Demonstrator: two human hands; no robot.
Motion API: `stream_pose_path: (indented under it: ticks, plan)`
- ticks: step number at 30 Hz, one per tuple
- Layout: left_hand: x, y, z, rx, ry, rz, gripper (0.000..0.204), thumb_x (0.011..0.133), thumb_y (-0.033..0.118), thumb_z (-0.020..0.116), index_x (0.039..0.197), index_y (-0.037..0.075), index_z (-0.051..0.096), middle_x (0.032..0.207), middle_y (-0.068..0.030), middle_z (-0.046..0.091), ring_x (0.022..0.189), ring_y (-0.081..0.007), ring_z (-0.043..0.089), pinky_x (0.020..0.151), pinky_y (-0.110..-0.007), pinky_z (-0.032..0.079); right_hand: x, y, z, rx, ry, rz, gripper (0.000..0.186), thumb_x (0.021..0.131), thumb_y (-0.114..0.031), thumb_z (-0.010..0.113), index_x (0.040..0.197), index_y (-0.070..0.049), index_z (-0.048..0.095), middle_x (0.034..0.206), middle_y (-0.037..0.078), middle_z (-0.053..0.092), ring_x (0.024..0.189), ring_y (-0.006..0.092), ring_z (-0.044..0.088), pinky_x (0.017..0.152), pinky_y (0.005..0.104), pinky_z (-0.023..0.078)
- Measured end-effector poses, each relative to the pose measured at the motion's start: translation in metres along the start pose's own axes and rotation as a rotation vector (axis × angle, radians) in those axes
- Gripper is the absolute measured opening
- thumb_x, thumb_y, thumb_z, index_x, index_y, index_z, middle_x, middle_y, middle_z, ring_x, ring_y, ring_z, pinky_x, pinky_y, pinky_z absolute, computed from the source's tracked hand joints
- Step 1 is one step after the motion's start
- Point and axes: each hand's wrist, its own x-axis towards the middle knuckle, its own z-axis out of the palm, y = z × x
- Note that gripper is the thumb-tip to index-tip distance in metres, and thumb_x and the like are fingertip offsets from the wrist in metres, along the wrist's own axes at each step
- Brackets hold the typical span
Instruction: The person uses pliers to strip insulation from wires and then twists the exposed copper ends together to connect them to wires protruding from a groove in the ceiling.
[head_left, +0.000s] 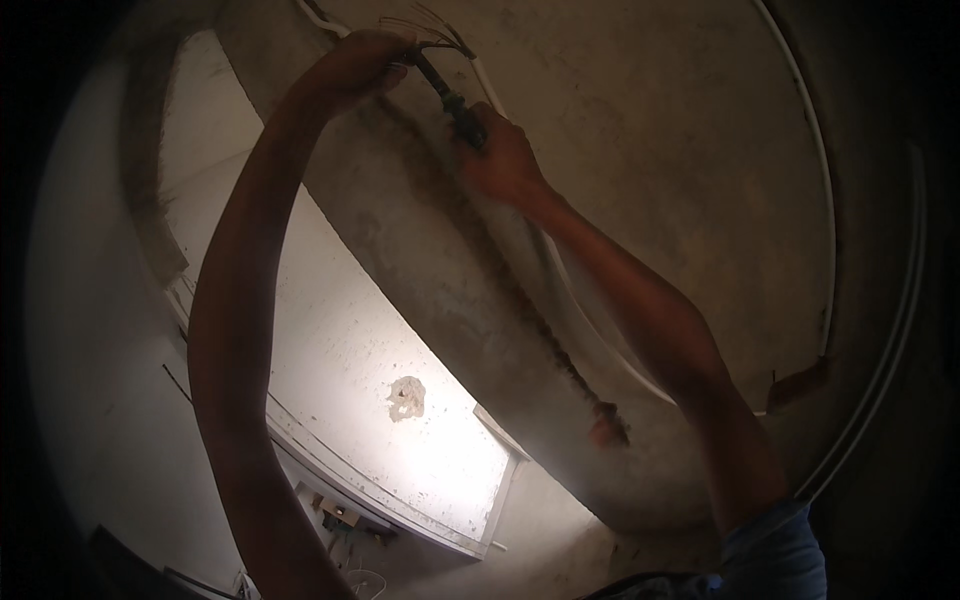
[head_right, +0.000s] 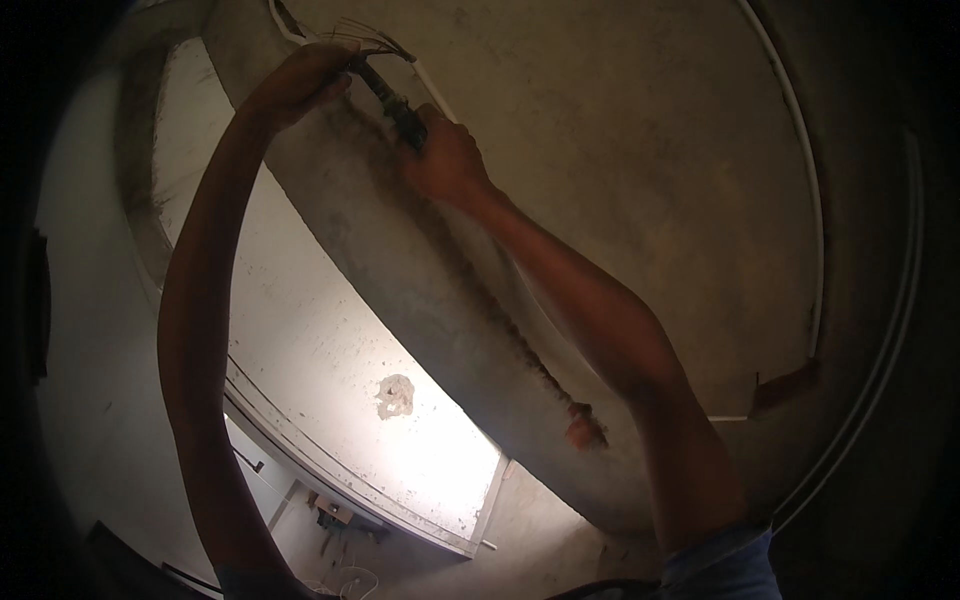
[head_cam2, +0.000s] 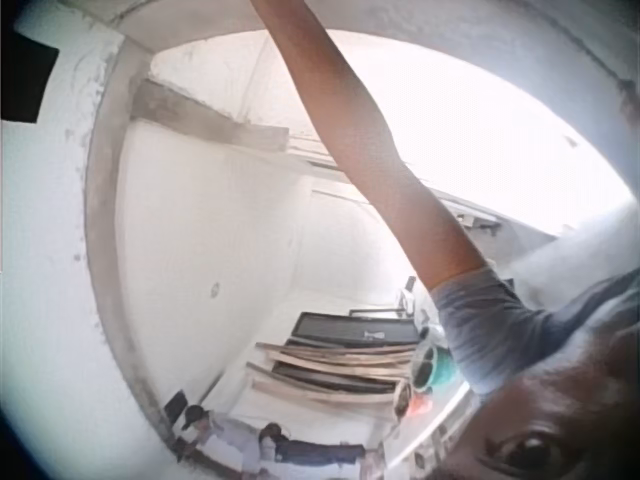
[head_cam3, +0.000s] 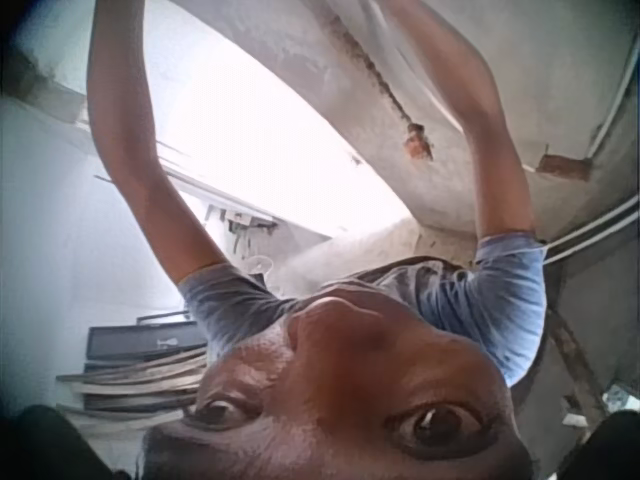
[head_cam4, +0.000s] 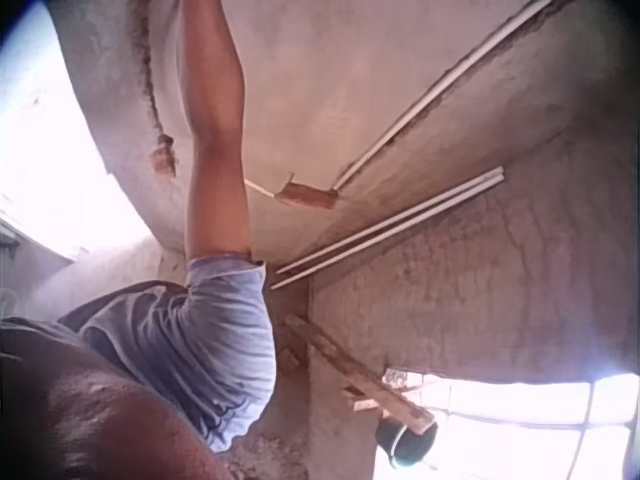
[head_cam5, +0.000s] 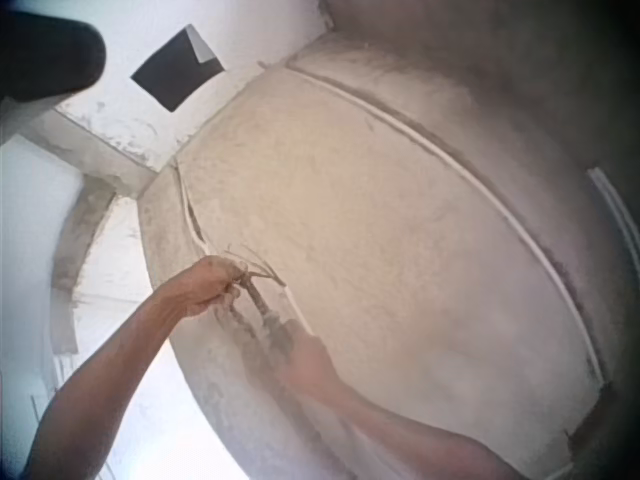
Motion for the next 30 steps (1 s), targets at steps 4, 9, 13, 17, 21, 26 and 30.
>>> stream_pose_path:
  ticks: [4,9,13,17,21,26,30]
  plan:
    - [-0.002,-0.029,0.02,0.132,0.42,0.297,0.027,0.094,0.027,0.06,0.099,0.001,0.064,0.074,-0.001,0.058,0.064,-0.0058,0.052,0.058,-0.019,0.043,-0.001,-0.006,0.005,0.081,-0.009,0.034,0.033,0.085,-0.034,0.061,0.091,-0.001,0.058,0.086,0.027,0.065,0.087,0.0434,0.064,0.076,0.0478,0.048]
    - [-0.022,-0.039,0.073,-0.037,0.814,0.595,0.027,0.096,0.023,0.058,0.1,-0.003,0.064,0.078,-0.0041,0.061,0.073,-0.0105,0.059,0.061,-0.024,0.046,-0.008,-0.012,0.01,0.187,-0.044,0.076,0.036,0.086,-0.036,0.061,0.093,0.0,0.059,0.085,0.024,0.066,0.088,0.0414,0.065,0.076,0.0466,0.048]
    - [-0.02,-0.054,0.069,0.136,0.814,0.879,0.024,0.097,0.022,0.055,0.1,-0.001,0.064,0.081,-0.0044,0.063,0.076,-0.0117,0.06,0.064,-0.026,0.047,-0.013,-0.015,0.008,0.199,-0.074,0.112,0.038,0.087,-0.037,0.06,0.095,-0.001,0.06,0.085,0.023,0.066,0.086,0.0397,0.065,0.076,0.0464,0.048]
    - [-0.036,-0.052,0.036,0.326,0.583,0.69,0.035,0.098,0.033,0.051,0.095,0.003,0.067,0.078,-0.0031,0.062,0.075,-0.0113,0.06,0.063,-0.027,0.047,-0.009,-0.001,-0.002,0.08,-0.073,0.124,0.039,0.086,-0.039,0.06,0.096,-0.001,0.058,0.084,0.023,0.066,0.085,0.0397,0.065,0.075,0.0473,0.047]
    - [-0.021,-0.012,-0.003,0.433,0.251,0.23,0.051,0.096,0.049,0.046,0.094,0.004,0.071,0.077,-0.0027,0.063,0.066,-0.0101,0.056,0.058,-0.026,0.045,-0.006,0.012,-0.004,0.003,-0.037,0.035,0.039,0.086,-0.039,0.061,0.096,-0.002,0.057,0.082,0.022,0.065,0.084,0.04,0.065,0.074,0.0486,0.047]
    - [-0.017,0.049,-0.023,0.846,-0.197,0.01,0.056,0.091,0.055,0.051,0.106,0.005,0.069,0.083,-0.0028,0.059,0.056,-0.011,0.053,0.05,-0.024,0.041,-0.01,0.011,-0.004,0.039,-0.031,0.001,0.038,0.086,-0.039,0.061,0.094,-0.002,0.057,0.08,0.023,0.064,0.082,0.041,0.065,0.072,0.0488,0.047]
    - [-0.009,0.061,-0.029,0.76,-0.293,-0.111,0.058,0.091,0.056,0.051,0.112,0.004,0.065,0.103,-0.0044,0.061,0.058,-0.0104,0.054,0.05,-0.023,0.043,-0.005,0.009,-0.007,0.024,-0.029,-0.038,0.038,0.086,-0.039,0.061,0.093,-0.002,0.056,0.077,0.023,0.064,0.078,0.0406,0.065,0.071,0.0481,0.048]
